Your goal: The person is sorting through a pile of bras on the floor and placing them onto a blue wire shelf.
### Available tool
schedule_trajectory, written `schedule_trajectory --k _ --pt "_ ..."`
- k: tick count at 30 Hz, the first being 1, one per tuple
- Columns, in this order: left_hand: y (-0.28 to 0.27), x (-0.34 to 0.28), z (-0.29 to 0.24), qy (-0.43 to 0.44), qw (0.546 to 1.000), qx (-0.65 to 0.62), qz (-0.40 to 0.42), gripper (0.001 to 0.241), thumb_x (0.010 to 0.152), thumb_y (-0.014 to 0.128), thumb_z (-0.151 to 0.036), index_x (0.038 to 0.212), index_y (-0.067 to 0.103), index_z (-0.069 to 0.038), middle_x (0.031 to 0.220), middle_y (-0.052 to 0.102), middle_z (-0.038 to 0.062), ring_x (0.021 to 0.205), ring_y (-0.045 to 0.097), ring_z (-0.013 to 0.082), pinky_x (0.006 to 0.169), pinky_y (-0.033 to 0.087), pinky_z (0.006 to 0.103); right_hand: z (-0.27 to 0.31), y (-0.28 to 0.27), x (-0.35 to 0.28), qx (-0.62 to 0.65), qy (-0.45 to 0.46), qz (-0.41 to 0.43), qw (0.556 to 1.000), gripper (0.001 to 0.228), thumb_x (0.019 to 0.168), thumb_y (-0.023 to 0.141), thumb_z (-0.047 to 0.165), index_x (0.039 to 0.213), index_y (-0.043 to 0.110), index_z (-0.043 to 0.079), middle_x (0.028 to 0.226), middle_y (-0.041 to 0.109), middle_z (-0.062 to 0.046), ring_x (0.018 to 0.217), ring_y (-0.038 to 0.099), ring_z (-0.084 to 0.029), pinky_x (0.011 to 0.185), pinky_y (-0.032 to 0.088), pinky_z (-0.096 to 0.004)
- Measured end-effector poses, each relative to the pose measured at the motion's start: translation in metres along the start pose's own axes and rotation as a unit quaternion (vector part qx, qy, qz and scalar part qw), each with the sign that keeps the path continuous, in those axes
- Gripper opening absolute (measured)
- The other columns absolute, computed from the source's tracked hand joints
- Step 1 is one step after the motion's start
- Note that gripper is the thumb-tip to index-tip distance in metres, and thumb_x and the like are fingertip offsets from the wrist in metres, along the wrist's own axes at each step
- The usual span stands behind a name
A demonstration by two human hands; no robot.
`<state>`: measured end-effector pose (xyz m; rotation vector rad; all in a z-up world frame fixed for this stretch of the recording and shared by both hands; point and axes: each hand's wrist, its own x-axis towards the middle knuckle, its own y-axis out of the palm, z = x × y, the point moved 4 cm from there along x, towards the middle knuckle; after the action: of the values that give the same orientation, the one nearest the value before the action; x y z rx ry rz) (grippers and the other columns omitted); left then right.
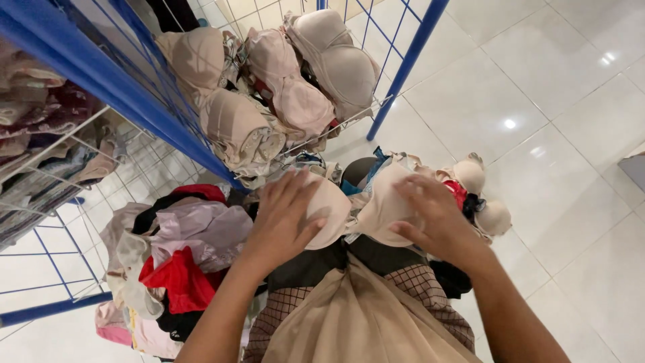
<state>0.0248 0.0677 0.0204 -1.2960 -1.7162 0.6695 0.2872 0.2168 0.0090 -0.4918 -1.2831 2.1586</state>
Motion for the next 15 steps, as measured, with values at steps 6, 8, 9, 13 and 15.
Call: schedule_trajectory --k 6,8,9,13,15 --pt "0.055 0.026 0.045 -0.032 0.999 -0.029 -0.015 0.051 0.093 0.065 -0.032 0.139 0.061 -0.013 0.148 0.055 0.015 0.135 0.049 0.0362 0.114 0.034 0.0494 -0.038 0.053 0.046 0.028 -0.077 -0.113 0.99 0.055 0.093 0.064 0.037 0.142 0.06 0.011 0.151 0.049 -0.021 0.141 0.044 -0.04 0.114 0.037 -0.054" --pt "0.055 0.023 0.05 -0.054 0.994 -0.053 -0.085 0.045 0.092 0.064 -0.025 0.134 0.066 -0.009 0.14 0.062 0.016 0.129 0.054 0.0372 0.111 0.038 0.0496 -0.05 0.058 0.047 0.157 -0.068 -0.142 0.975 0.045 0.097 0.06 0.029 0.137 0.064 0.009 0.152 0.053 -0.023 0.14 0.05 -0.039 0.115 0.04 -0.048" --pt "0.056 0.023 0.051 -0.049 0.994 -0.055 -0.083 0.045 0.092 0.064 -0.025 0.134 0.066 -0.009 0.14 0.062 0.016 0.129 0.054 0.0372 0.111 0.038 0.0496 -0.049 0.058 0.05 0.156 -0.065 -0.146 0.975 0.045 0.097 0.06 0.029 0.137 0.064 0.009 0.152 0.053 -0.023 0.14 0.05 -0.039 0.115 0.04 -0.048" --pt "0.064 0.021 0.058 -0.076 0.986 -0.073 -0.127 0.033 0.094 0.064 -0.021 0.123 0.068 -0.005 0.127 0.067 0.018 0.12 0.061 0.039 0.103 0.046 0.0483 -0.059 0.065 0.048 0.175 -0.03 -0.179 0.968 0.043 0.098 0.059 0.029 0.135 0.066 0.008 0.147 0.058 -0.022 0.137 0.054 -0.038 0.116 0.04 -0.045" --pt "0.067 0.02 0.057 -0.063 0.985 -0.101 -0.127 0.03 0.096 0.063 -0.018 0.122 0.068 -0.003 0.126 0.067 0.019 0.119 0.061 0.0404 0.103 0.047 0.0491 -0.065 0.069 0.045 0.171 -0.005 -0.192 0.966 0.043 0.099 0.059 0.03 0.135 0.066 0.008 0.146 0.059 -0.021 0.138 0.055 -0.038 0.117 0.04 -0.045"
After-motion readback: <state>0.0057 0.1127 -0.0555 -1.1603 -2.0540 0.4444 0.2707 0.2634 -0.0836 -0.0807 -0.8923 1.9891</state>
